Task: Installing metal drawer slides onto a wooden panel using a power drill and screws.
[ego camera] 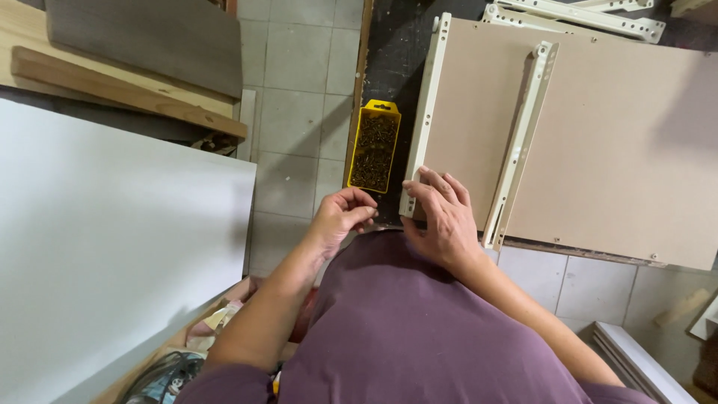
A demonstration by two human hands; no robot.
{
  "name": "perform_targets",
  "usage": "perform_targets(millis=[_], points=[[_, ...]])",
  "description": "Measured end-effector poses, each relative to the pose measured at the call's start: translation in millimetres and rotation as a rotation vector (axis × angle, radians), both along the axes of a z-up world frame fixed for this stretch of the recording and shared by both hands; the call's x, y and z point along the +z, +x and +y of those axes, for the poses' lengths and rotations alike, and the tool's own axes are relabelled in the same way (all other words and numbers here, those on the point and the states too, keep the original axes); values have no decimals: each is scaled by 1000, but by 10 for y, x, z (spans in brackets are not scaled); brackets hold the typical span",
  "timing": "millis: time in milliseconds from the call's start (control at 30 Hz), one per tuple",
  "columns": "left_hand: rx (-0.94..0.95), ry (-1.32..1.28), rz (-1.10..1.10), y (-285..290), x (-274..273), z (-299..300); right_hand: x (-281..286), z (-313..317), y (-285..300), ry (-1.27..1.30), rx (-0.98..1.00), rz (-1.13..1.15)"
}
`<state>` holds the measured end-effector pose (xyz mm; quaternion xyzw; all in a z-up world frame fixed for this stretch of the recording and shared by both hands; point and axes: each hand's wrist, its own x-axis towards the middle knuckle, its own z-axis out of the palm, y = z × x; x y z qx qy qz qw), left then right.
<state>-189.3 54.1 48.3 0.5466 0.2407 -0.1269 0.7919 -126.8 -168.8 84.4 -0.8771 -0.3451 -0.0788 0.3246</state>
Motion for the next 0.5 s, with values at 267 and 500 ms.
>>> perform_targets(millis=[267,500], points=[[-22,72,-62,189,141,-301,10,-11,23,-11,8,-37],[-114,205,-47,313,40,-403,-50,-17,41,0,-4,-73]])
